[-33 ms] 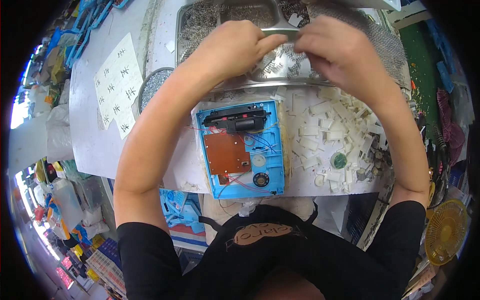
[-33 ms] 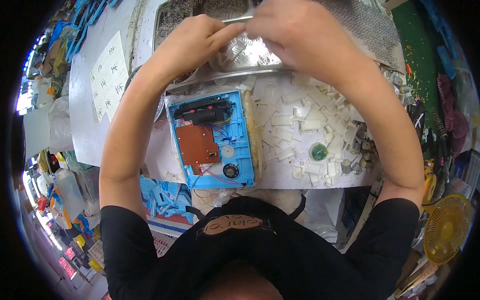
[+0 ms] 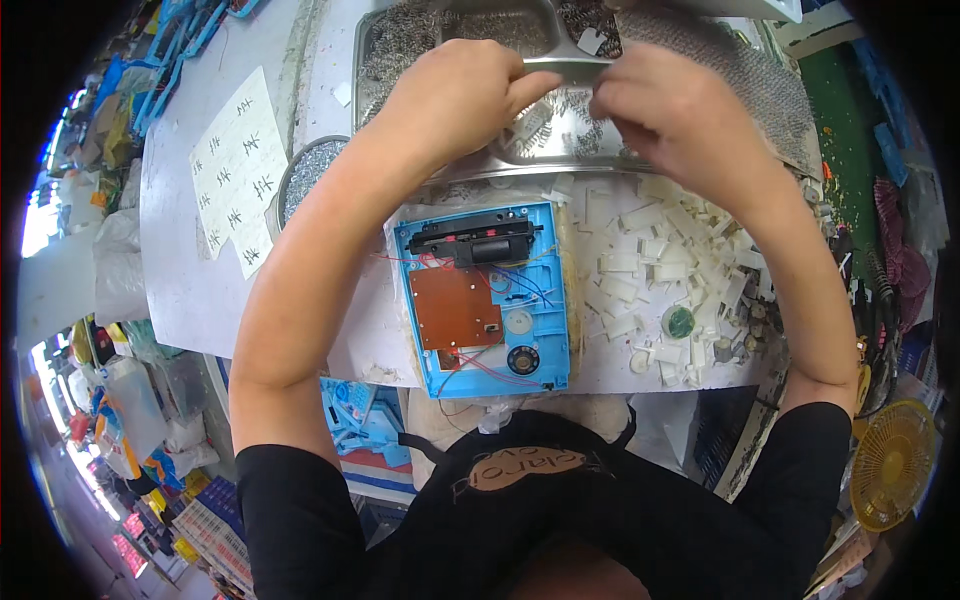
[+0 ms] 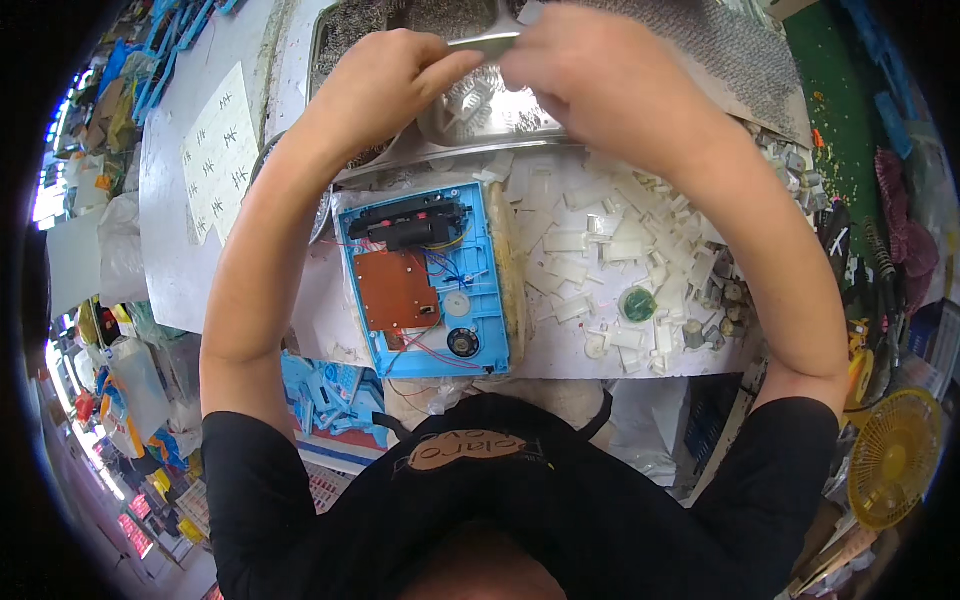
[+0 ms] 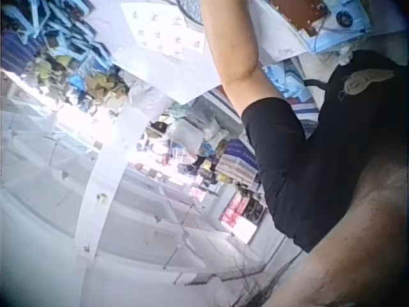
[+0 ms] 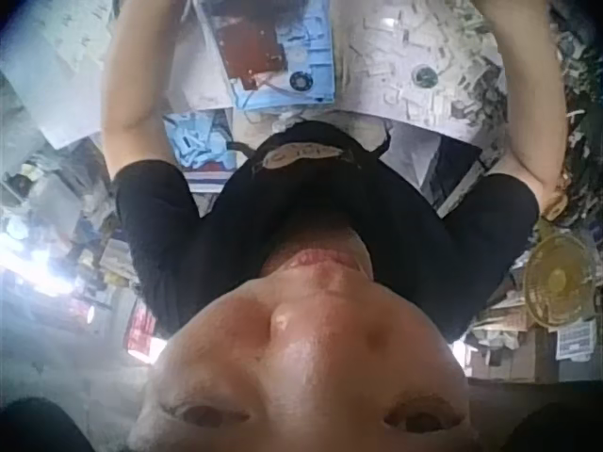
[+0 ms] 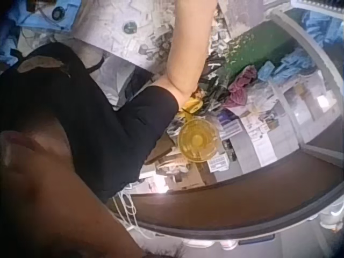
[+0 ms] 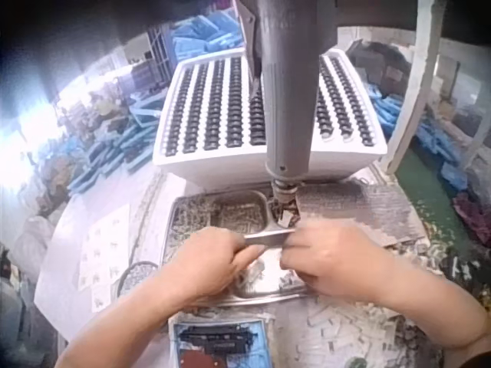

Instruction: Assembling internal electronic and mechanical components into a blue plastic toy casing, involving soldering and screw fastening.

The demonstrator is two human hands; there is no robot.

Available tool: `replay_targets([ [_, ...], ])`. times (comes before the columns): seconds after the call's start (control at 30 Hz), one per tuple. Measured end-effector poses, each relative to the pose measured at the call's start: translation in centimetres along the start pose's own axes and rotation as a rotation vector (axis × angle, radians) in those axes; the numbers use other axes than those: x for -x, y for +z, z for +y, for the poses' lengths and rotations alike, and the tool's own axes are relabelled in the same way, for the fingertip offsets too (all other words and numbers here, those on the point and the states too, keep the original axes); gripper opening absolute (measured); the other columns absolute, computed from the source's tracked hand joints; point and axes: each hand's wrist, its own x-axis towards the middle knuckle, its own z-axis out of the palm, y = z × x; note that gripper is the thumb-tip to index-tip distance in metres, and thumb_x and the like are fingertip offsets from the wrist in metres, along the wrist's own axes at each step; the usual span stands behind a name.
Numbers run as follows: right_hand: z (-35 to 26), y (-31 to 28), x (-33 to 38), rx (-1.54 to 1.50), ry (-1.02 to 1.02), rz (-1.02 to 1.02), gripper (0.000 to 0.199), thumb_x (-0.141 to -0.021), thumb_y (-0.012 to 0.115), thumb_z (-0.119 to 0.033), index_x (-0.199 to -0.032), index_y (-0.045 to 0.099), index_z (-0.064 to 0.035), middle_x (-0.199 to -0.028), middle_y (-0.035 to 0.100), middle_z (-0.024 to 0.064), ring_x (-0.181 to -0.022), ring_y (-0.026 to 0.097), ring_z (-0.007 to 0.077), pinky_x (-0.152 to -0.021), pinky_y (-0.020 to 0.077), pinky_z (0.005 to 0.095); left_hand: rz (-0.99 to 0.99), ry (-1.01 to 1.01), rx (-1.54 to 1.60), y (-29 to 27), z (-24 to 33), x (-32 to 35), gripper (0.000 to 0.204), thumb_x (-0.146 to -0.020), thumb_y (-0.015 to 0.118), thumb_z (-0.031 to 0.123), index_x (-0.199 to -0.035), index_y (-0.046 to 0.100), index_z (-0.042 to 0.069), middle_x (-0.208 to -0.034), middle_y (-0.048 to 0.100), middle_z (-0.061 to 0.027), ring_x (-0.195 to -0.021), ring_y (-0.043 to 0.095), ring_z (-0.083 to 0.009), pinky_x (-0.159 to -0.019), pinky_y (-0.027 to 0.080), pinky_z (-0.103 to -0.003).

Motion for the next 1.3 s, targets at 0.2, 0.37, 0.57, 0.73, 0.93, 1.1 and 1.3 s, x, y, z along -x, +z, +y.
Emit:
replay_targets([
  [0.2, -0.3, 4.4, -0.6, 0.131, 0.238, -0.104, 0.018, -0.074, 0.071, -0.009, -0.092, 0.07, -0.0065, -0.099, 0.068, 0.0074, -0.097, 0.062, 0.0277, -0.08, 0.0537, 0.0412, 0.361, 0.2, -0.127, 1.7, -1.4, 1.1, 0.027, -0.089, 0.067, 0.028, -0.088, 0.069, 0.001, -0.076, 0.067, -0.0174, -0.072, 0.066, -0.0348, -0.068, 0.051, -0.043],
  [0.37, 1.3, 7.1, -2.4, 0.106, 0.024, -0.09, 0.011, -0.08, 0.061, -0.009, -0.086, 0.07, -0.0074, -0.083, 0.07, 0.0122, -0.087, 0.067, 0.0319, -0.075, 0.0563, 0.0436, 0.349, 0.104, 0.014, 1.2, -1.2, 3.0, 0.021, -0.087, 0.066, 0.024, -0.089, 0.07, 0.003, -0.083, 0.069, -0.0158, -0.079, 0.067, -0.0348, -0.073, 0.053, -0.045],
  [0.57, -0.2, 2.7, -2.7, -0.018, 0.107, -0.121, 0.012, -0.08, 0.066, -0.011, -0.09, 0.067, -0.0037, -0.086, 0.068, 0.015, -0.089, 0.066, 0.0337, -0.078, 0.054, 0.0451, 0.484, 0.341, -0.002, 2.6, -1.1, 3.6, 0.024, -0.083, 0.074, 0.02, -0.102, 0.069, 0.006, -0.086, 0.066, -0.0106, -0.077, 0.066, -0.0281, -0.074, 0.053, -0.038],
  [0.73, -0.5, 0.4, -0.7, -0.137, 0.147, -0.019, 0.022, -0.084, 0.069, -0.011, -0.103, 0.062, -0.0023, -0.087, 0.067, 0.0116, -0.084, 0.065, 0.027, -0.076, 0.0537, 0.0381, 0.453, 0.357, 0.039, 2.1, 1.3, 3.7, 0.019, -0.084, 0.074, 0.019, -0.097, 0.07, 0.006, -0.09, 0.068, -0.0093, -0.082, 0.067, -0.0289, -0.075, 0.054, -0.038],
  [0.93, -3.6, -2.9, 1.9, -0.693, 0.65, 0.0, 0.024, -0.086, 0.071, -0.016, -0.101, 0.063, 0.0007, -0.085, 0.068, 0.0098, -0.074, 0.066, 0.0175, -0.068, 0.0535, 0.0293, 0.688, 0.561, 0.03, 1.4, 5.0, 5.0, 0.016, -0.081, 0.074, 0.016, -0.091, 0.069, 0.005, -0.089, 0.068, -0.0105, -0.08, 0.067, -0.0283, -0.072, 0.054, -0.038],
  [1.1, -7.6, -5.1, 3.3, -0.474, 0.524, 0.046, 0.022, -0.085, 0.072, -0.014, -0.099, 0.064, 0.0009, -0.082, 0.068, 0.0073, -0.07, 0.065, 0.0131, -0.065, 0.0526, 0.0262, 0.555, 0.554, 0.195, 1.0, 6.0, 7.7, 0.014, -0.081, 0.074, 0.013, -0.091, 0.069, 0.004, -0.086, 0.067, -0.0097, -0.076, 0.066, -0.0255, -0.07, 0.053, -0.035],
  [1.3, -13.0, -4.1, 9.3, -0.548, 0.531, 0.249, 0.028, -0.079, 0.076, -0.006, -0.105, 0.069, -0.0001, -0.083, 0.07, 0.0113, -0.066, 0.067, 0.02, -0.06, 0.0525, 0.0297, 0.269, 0.021, 1.016, 1.7, 5.0, 17.8, 0.025, -0.092, 0.067, 0.006, -0.116, 0.065, 0.0, -0.093, 0.071, -0.0091, -0.08, 0.068, -0.0157, -0.072, 0.055, -0.028],
])
